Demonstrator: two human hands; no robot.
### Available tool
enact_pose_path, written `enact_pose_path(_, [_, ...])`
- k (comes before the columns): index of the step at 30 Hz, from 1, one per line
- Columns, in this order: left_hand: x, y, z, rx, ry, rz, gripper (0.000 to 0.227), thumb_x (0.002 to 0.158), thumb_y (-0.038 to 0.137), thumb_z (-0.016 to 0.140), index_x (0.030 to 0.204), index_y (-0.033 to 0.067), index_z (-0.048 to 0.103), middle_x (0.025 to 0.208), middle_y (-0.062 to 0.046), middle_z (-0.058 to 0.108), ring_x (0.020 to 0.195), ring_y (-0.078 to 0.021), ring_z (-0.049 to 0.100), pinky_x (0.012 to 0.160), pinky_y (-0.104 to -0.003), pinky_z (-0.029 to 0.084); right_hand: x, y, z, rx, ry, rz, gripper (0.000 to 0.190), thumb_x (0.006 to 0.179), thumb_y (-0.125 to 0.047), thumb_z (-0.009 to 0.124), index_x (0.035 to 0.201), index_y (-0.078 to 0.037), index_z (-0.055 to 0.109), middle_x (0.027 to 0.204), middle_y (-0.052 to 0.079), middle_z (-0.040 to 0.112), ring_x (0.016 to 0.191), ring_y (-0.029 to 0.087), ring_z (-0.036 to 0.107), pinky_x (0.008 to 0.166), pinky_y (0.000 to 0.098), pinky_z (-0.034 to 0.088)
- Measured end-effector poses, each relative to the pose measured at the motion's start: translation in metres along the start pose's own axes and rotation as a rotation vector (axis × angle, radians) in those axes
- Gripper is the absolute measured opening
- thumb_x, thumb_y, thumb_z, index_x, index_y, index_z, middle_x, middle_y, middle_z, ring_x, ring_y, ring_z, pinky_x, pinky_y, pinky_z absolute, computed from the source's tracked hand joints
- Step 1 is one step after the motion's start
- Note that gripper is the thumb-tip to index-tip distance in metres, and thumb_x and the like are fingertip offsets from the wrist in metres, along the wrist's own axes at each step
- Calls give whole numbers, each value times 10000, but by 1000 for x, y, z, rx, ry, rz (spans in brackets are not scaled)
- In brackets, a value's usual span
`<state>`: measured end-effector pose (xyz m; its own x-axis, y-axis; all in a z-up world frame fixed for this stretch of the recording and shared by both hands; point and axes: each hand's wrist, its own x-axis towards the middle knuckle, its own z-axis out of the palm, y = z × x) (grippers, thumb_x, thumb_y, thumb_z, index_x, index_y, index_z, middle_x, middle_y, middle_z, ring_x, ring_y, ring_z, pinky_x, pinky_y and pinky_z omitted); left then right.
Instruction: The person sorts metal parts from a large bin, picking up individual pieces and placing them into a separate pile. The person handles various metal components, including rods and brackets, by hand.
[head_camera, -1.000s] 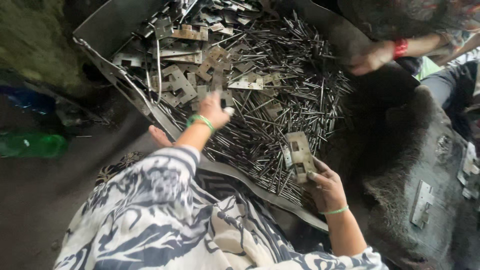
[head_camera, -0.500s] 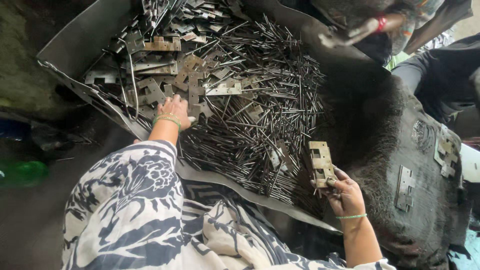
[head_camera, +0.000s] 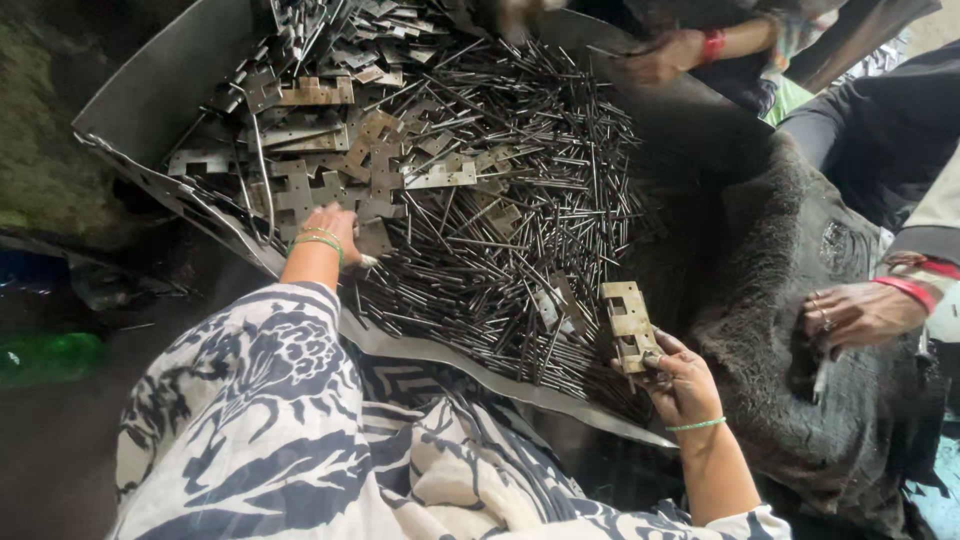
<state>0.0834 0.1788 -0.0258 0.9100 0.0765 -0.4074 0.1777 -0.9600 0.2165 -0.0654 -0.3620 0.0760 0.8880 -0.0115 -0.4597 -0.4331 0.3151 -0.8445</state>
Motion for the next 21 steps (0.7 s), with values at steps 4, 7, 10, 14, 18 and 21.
enact_pose_path(4, [6, -16, 6, -110, 137, 131, 624, 680, 341, 944, 1194, 95, 689, 1169, -195, 723, 1133, -408, 671, 977, -473, 548, 4, -2, -5, -29, -67, -16, 604, 871, 66, 452, 1473, 116, 448, 1243, 276, 674, 966, 426, 742, 721, 414, 596])
enact_pose_path(7, [-2, -19, 10, -275, 264, 156, 572, 719, 199, 909, 1228, 113, 662, 1056, -209, 724, 1029, -397, 694, 882, -462, 568, 5, -1, -5, -60, -48, 28, 615, 869, 87, 471, 1484, 106, 452, 1241, 263, 656, 991, 413, 714, 831, 447, 600])
enact_pose_path(10, [-20, -13, 5, -1128, 281, 278, 580, 778, 64, 774, 1313, 202, 599, 1041, -58, 730, 950, -196, 715, 816, -373, 586, 8, 2, 3, 5, -78, -13, 578, 894, 99, 494, 1470, 130, 449, 1285, 249, 644, 1080, 356, 687, 920, 505, 611])
enact_pose_path(14, [-52, -5, 3, -2086, 96, 433, 599, 858, 56, 711, 1386, 305, 578, 1075, -28, 678, 917, -172, 661, 777, -324, 596, 11, 3, -2, 100, -30, -7, 552, 884, 87, 505, 1436, 85, 484, 1272, 240, 639, 1083, 357, 692, 918, 519, 612])
enact_pose_path(18, [-68, 20, 18, -2209, -116, 283, 373, 1023, 83, 735, 1361, -42, 639, 1112, -114, 698, 957, -213, 658, 858, -347, 586, 16, -32, -67, 21, 129, -203, 443, 962, 90, 502, 1402, 84, 556, 1259, 278, 659, 1032, 383, 700, 914, 454, 588])
enact_pose_path(21, [-79, 66, 51, -877, 230, 79, 353, 879, 189, 759, 1188, 48, 664, 1002, -200, 735, 917, -358, 692, 813, -446, 559, 34, -75, -152, -519, 382, -694, 412, 919, 96, 515, 1325, 105, 590, 1184, 274, 668, 1027, 400, 685, 925, 477, 564])
